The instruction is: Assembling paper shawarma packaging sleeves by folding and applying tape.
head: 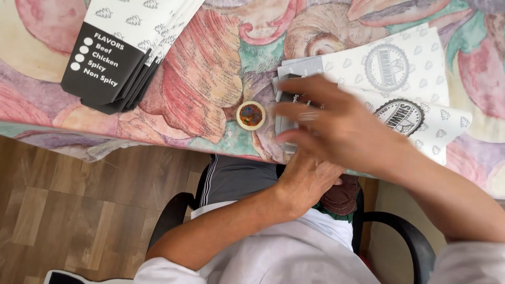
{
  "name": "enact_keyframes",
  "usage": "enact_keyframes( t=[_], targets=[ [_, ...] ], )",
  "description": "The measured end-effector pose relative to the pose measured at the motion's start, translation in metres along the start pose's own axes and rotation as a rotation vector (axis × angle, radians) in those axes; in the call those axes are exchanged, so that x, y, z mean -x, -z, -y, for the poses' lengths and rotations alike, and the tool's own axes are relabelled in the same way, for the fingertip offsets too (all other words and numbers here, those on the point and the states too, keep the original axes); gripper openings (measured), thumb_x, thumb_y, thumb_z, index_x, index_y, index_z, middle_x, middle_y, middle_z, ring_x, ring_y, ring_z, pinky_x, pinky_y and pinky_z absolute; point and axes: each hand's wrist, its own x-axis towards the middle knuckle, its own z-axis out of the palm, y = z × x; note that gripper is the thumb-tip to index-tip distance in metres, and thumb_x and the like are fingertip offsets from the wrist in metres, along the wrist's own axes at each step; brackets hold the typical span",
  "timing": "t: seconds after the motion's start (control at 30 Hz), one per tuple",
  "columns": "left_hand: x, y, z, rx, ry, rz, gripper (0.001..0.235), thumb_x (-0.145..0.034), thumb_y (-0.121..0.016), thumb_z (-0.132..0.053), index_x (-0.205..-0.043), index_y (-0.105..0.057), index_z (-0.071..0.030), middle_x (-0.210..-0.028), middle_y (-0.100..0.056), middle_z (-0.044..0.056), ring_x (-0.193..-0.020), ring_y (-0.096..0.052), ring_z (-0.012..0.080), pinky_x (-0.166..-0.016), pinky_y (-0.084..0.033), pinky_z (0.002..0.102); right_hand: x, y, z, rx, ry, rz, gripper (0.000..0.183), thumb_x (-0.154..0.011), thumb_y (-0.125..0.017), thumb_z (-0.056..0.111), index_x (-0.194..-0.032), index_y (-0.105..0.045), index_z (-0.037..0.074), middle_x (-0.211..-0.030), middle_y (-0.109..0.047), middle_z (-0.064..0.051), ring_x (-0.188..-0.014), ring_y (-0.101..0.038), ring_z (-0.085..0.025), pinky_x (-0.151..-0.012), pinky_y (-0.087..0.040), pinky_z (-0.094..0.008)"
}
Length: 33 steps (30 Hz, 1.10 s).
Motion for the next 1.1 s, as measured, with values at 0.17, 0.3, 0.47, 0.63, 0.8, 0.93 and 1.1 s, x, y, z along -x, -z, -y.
enact_keyframes(
  t=[0.17,0.3,0.47,0.63,0.8,0.93,1.1],
  targets=[
    [-0.006,0.0,0.003,-0.036,0.071,-0.158,0.028,-0.095,-0.058,-0.012,-0.103,-0.064,-0.038,-0.098,-0.059,-0.013,-0.094,-0.053,0.0109,-0.076,-0.038,0.03,-0.029,-0.014,-0.009,0.038,0.147,0.048,0.014,-0.102,-0.068,0.004,-0.103,-0.057,-0.006,-0.117,-0.06,-0.027,-0.102,-0.064,-0.039,-0.085,-0.056,-0.045],
    [-0.011,0.028,0.029,0.057,-0.071,-0.055,0.094,-0.071,-0.075,-0.004,-0.146,-0.025,-0.031,-0.126,-0.044,0.007,-0.125,-0.042,0.0257,-0.108,-0.042,0.071,0.02,0.043,-0.015,0.062,-0.122,0.054,0.025,-0.103,-0.063,0.002,-0.127,-0.064,-0.005,-0.126,-0.065,-0.027,-0.111,-0.065,-0.044,-0.095,-0.053,-0.049],
    [-0.013,0.031,0.032,0.066,-0.098,-0.016,0.086,-0.082,-0.071,-0.012,-0.153,-0.027,-0.033,-0.121,-0.039,0.007,-0.119,-0.046,0.0295,-0.108,-0.043,0.07,0.07,0.034,-0.052,0.092,-0.163,0.081,0.027,-0.094,-0.072,-0.007,-0.121,-0.071,-0.008,-0.123,-0.069,-0.027,-0.106,-0.069,-0.04,-0.09,-0.063,-0.042],
    [-0.012,0.032,0.032,0.083,-0.084,-0.027,0.087,-0.08,-0.074,-0.013,-0.151,-0.029,-0.034,-0.12,-0.039,0.006,-0.114,-0.045,0.0278,-0.109,-0.042,0.07,0.03,0.009,-0.067,-0.044,-0.075,0.025,0.03,-0.096,-0.073,0.001,-0.125,-0.069,-0.008,-0.125,-0.068,-0.027,-0.106,-0.068,-0.039,-0.096,-0.058,-0.045],
    [-0.011,0.03,0.032,0.149,-0.016,-0.1,0.061,-0.085,-0.072,-0.026,-0.136,-0.042,-0.042,-0.13,-0.041,-0.006,-0.124,-0.042,0.0207,-0.112,-0.042,0.066,-0.013,-0.012,-0.068,-0.049,0.171,-0.018,0.021,-0.103,-0.071,-0.006,-0.122,-0.064,-0.011,-0.118,-0.064,-0.029,-0.094,-0.064,-0.04,-0.084,-0.049,-0.05],
    [-0.01,0.025,0.031,0.102,-0.097,-0.067,0.077,-0.089,-0.066,-0.006,-0.152,-0.033,-0.035,-0.119,-0.04,0.01,-0.115,-0.047,0.028,-0.11,-0.043,0.07,0.086,0.034,-0.069,-0.056,-0.159,0.074,0.033,-0.104,-0.063,-0.003,-0.137,-0.063,-0.002,-0.128,-0.059,-0.024,-0.113,-0.062,-0.039,-0.099,-0.049,-0.046],
    [-0.008,0.025,0.036,0.016,-0.15,-0.04,0.086,-0.088,-0.067,-0.005,-0.157,-0.021,-0.027,-0.127,-0.04,0.011,-0.124,-0.043,0.0314,-0.108,-0.043,0.07,0.221,0.079,-0.062,0.221,-0.544,-0.059,0.026,-0.097,-0.084,-0.008,-0.122,-0.076,-0.008,-0.129,-0.071,-0.025,-0.111,-0.073,-0.032,-0.101,-0.06,-0.038]
  ],
)
